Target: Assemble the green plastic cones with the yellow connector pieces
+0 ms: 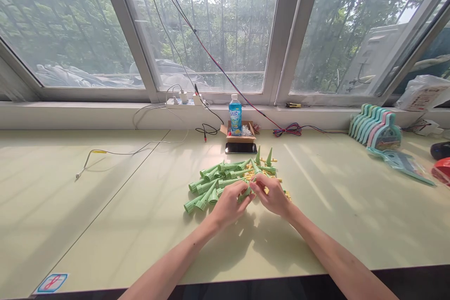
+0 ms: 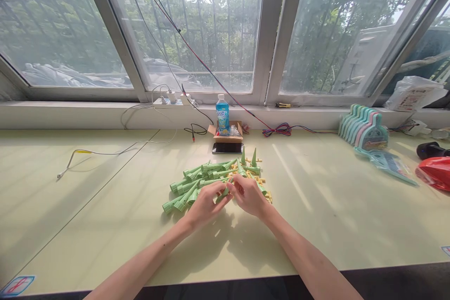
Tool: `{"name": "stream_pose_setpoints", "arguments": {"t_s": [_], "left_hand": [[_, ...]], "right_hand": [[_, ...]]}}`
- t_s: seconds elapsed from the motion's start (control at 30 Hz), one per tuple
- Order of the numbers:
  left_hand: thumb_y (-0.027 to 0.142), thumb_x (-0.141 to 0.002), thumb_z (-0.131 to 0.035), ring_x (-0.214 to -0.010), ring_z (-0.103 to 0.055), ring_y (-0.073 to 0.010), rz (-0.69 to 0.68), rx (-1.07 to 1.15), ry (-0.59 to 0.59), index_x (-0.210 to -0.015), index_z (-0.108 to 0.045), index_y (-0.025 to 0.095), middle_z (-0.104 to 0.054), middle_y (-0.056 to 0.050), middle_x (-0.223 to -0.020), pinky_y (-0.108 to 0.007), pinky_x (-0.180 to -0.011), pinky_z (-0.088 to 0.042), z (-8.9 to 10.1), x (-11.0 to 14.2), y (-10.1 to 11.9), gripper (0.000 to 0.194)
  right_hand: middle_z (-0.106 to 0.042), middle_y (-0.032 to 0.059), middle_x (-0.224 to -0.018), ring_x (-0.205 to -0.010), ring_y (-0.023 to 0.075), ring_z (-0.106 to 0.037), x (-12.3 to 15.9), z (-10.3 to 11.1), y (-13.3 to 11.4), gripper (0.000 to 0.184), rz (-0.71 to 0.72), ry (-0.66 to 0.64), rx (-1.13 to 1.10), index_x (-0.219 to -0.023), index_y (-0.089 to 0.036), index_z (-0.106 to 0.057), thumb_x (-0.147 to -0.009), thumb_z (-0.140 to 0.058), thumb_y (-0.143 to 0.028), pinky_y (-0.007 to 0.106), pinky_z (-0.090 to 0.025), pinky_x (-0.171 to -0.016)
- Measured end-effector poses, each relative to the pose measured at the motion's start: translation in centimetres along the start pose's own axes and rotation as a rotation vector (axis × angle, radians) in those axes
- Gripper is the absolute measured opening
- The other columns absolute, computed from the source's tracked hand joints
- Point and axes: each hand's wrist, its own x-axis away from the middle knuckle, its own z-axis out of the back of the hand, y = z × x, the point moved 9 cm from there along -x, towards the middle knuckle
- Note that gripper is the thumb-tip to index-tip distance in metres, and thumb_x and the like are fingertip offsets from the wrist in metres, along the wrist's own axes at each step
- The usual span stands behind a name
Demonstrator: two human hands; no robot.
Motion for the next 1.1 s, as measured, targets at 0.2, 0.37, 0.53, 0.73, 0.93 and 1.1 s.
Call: {"name": "stream_pose_setpoints", "arguments": {"t_s": [0.2, 0.37, 0.53, 0.73, 0.93, 1.1], "left_hand": [[0.022, -0.091, -0.052, -0.065, -0.045, -0.0153, -0.001, -0.022, -0.021, -0.079, -0.058, 0.019, -0.054, -0.001, -0.072, -0.026, -0.061, -0.034, -0.4, 0.1, -0.1, 0.015], [0.023, -0.092, -0.054, -0.068, -0.048, -0.0156, -0.006, -0.040, -0.014, -0.082, -0.059, 0.019, -0.055, -0.001, -0.075, -0.026, -0.063, -0.037, -0.3, 0.1, -0.2, 0.012], [0.024, -0.091, -0.060, -0.079, -0.057, -0.0173, -0.030, -0.023, 0.010, -0.103, -0.061, 0.021, -0.061, -0.003, -0.089, -0.029, -0.073, -0.046, -0.1, 0.1, -0.4, 0.012], [0.032, -0.095, -0.057, -0.088, -0.062, -0.0185, -0.042, 0.012, 0.131, -0.112, -0.059, 0.021, -0.062, -0.006, -0.102, -0.030, -0.074, -0.053, 0.8, 0.3, -0.8, 0.020], [0.030, -0.099, -0.051, -0.079, -0.063, -0.0145, -0.019, 0.047, 0.269, -0.096, -0.060, 0.019, -0.062, -0.005, -0.094, -0.025, -0.065, -0.054, 2.4, 0.3, -0.6, 0.015], [0.029, -0.100, -0.050, -0.075, -0.062, -0.0137, -0.029, 0.051, 0.238, -0.093, -0.061, 0.018, -0.062, -0.004, -0.090, -0.024, -0.063, -0.052, 2.0, 0.4, -0.7, 0.017]], "right_hand": [[-0.042, -0.0046, -0.058, -0.051, 0.0106, -0.037, 0.0, 0.0, -0.3, 0.030, 0.013, 0.012, -0.009, -0.076, -0.020, -0.051, -0.100, -0.045, -0.037, 0.023, -0.034, -0.051], [-0.037, -0.0061, -0.055, -0.048, 0.0100, -0.032, -0.1, 0.4, -0.7, 0.033, 0.024, 0.059, 0.016, -0.071, -0.021, -0.047, -0.100, -0.045, -0.038, 0.023, -0.031, -0.049], [-0.040, -0.0056, -0.053, -0.046, 0.0093, -0.034, -0.1, 1.2, -1.3, 0.033, 0.056, 0.136, 0.018, -0.070, -0.020, -0.048, -0.100, -0.046, -0.035, 0.023, -0.033, -0.048], [-0.049, -0.0044, -0.055, -0.045, 0.0089, -0.040, 0.0, 3.6, -2.5, 0.028, 0.119, 0.338, 0.067, -0.074, -0.021, -0.053, -0.099, -0.049, -0.031, 0.021, -0.036, -0.045], [-0.059, -0.0028, -0.059, -0.047, 0.0097, -0.050, 0.4, 6.1, -2.4, 0.017, 0.141, 0.554, 0.120, -0.083, -0.020, -0.060, -0.098, -0.052, -0.025, 0.021, -0.043, -0.049], [-0.065, -0.0005, -0.065, -0.054, 0.0116, -0.058, 0.6, 7.5, -0.8, 0.018, 0.067, 0.649, 0.175, -0.087, -0.018, -0.064, -0.097, -0.053, -0.028, 0.022, -0.048, -0.055]]}}
